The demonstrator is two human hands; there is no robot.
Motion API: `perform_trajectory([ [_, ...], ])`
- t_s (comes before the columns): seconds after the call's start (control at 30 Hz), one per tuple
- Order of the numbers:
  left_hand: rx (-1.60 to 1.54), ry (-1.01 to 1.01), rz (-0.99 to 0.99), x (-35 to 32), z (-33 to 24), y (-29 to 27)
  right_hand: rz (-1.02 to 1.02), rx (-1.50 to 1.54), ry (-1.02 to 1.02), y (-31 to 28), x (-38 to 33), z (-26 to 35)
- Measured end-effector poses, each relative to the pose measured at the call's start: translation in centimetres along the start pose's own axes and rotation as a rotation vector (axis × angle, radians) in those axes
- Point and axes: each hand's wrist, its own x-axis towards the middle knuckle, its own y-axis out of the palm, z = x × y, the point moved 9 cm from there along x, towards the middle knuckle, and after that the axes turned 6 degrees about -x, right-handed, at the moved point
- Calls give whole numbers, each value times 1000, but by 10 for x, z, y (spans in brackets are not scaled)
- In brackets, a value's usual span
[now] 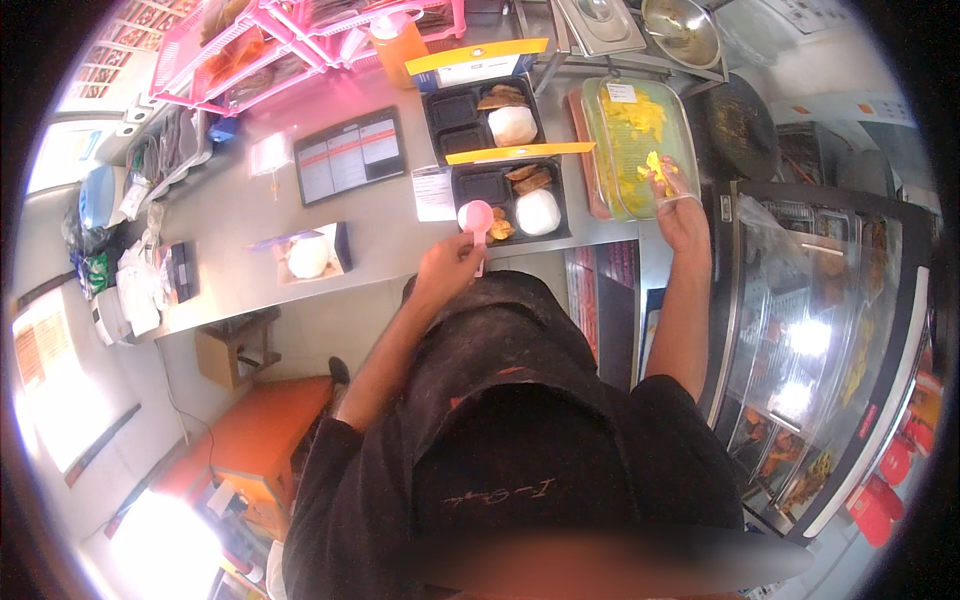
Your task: The person assembles two bento boxes by placing rice, fried chicken, and scrambled eggs into compartmentalized trays. They use a knife to cut the chicken on a cutting board, a pink scoop to portion the eggs, and a spoon to add sauce. The person also places cutlery and napkins into the boxes before closing the lids.
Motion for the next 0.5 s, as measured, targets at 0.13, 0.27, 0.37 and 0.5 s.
perform_trajectory([
  [0.13, 14, -14, 10, 4, 2, 1, 179, -225, 3, 64, -27, -2],
  [0.27, 39, 42, -92, -1, 2, -17, 522, 228, 298, 193, -66, -28],
  [0.37, 53, 39, -133, -11, 9, -31, 439, -333, 239, 253, -60, -56],
  [0.5, -92, -22, -174, -28, 24, -47, 479, -919, -228, 323, -46, -69],
])
